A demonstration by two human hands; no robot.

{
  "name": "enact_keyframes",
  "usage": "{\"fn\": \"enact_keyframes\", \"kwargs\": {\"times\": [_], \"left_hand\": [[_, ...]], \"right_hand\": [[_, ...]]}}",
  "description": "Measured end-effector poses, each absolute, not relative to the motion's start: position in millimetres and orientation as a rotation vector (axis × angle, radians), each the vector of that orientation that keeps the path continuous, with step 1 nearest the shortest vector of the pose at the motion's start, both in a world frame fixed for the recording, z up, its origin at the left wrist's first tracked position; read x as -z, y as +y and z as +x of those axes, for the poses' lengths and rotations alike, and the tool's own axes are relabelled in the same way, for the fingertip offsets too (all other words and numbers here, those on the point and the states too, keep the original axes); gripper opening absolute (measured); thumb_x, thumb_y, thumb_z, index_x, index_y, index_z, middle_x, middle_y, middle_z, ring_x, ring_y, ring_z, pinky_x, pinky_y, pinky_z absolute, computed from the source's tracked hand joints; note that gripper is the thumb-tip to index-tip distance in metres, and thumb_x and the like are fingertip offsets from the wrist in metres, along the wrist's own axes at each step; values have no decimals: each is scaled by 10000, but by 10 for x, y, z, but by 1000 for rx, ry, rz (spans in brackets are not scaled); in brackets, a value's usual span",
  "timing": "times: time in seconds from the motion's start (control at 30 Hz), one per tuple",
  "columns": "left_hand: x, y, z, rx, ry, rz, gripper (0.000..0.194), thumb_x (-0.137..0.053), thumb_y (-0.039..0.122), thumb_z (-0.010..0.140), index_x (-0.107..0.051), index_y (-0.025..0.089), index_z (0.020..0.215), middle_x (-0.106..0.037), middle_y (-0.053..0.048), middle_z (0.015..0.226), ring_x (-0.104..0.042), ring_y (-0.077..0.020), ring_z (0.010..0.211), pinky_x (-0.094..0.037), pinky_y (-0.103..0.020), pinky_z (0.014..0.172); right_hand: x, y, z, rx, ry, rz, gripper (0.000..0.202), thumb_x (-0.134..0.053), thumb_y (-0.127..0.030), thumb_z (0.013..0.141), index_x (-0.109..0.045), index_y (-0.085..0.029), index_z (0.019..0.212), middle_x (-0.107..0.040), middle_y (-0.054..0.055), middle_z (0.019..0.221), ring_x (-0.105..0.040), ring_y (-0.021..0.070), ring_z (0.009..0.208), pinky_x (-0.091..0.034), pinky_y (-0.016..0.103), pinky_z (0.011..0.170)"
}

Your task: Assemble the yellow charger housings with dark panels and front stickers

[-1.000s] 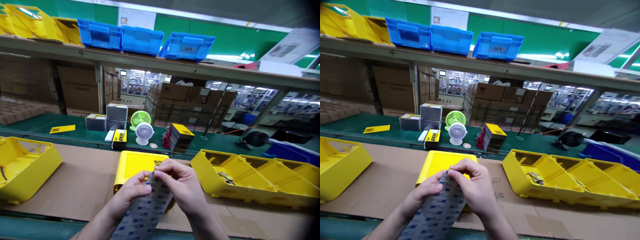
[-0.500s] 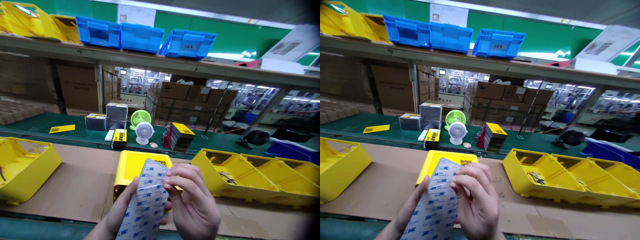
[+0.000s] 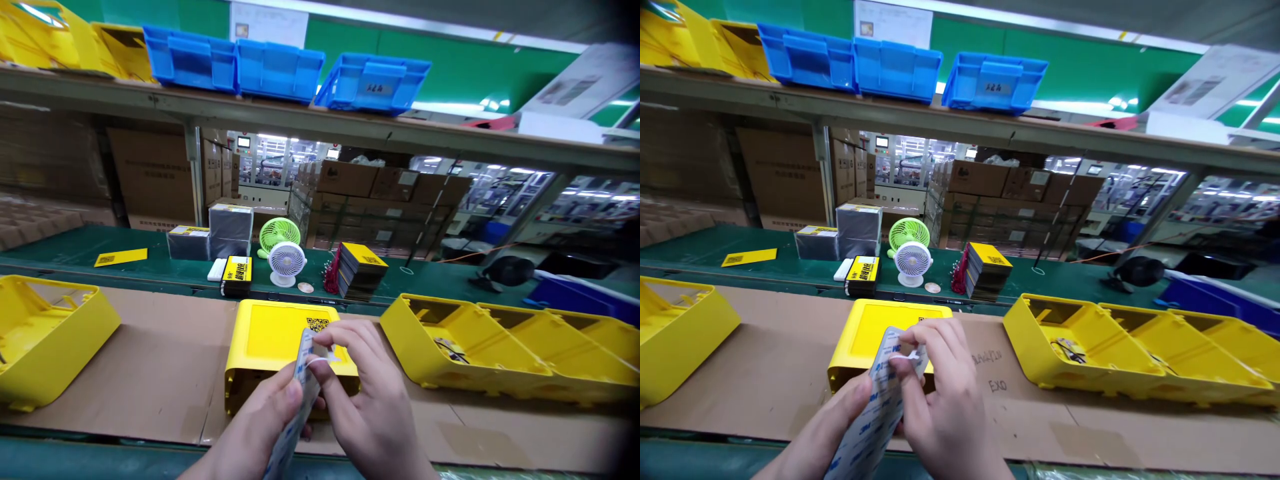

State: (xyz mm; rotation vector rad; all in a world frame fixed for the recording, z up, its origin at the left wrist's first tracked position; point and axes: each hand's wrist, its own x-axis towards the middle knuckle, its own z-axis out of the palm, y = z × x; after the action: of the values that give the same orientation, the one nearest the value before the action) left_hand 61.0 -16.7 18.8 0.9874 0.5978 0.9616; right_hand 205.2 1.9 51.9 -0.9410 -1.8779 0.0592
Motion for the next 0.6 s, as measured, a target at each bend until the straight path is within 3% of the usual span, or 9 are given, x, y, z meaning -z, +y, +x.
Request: {"fn": "enact_keyframes", "kwargs": {"times": [0.2, 0.37, 0.5, 0.6], "left_hand": [[-151, -164, 612, -924, 545, 890, 510, -484, 531, 780, -562, 194, 1155, -616, -83, 1011, -531, -257, 962, -399, -372, 813], [-217, -13, 597, -839, 254, 604, 708, -311, 645, 789, -476, 133, 1250, -595, -137, 1128, -512, -320, 1077, -352, -450, 932], [-270, 235, 416, -1087, 65, 492, 745, -279, 647, 793, -372, 135, 1325, -538, -155, 1234, -444, -350, 1169, -284, -507, 992], [-213, 412, 233, -1267, 35, 495, 683, -296, 602, 818, -286, 196, 1367, -508, -153, 1274, -424, -345, 1198, -252, -544, 1002]], "right_hand": [[-473, 23, 2079, -118, -1917, -922, 81, -490, -104, 787, -477, -184, 784, -472, 46, 844, -450, 180, 848, -408, 321, 699], [-408, -45, 2172, -57, -1911, -668, 177, -467, -19, 740, -493, -178, 814, -506, 62, 857, -486, 194, 856, -422, 394, 770], [-235, -122, 2451, -325, -1744, -624, 180, -438, -42, 797, -500, -203, 847, -538, 32, 748, -538, 173, 759, -473, 350, 691], [-52, -150, 2893, -349, -1399, -791, 144, -520, -128, 810, -527, -213, 926, -560, 36, 793, -557, 167, 752, -487, 286, 631]]}}
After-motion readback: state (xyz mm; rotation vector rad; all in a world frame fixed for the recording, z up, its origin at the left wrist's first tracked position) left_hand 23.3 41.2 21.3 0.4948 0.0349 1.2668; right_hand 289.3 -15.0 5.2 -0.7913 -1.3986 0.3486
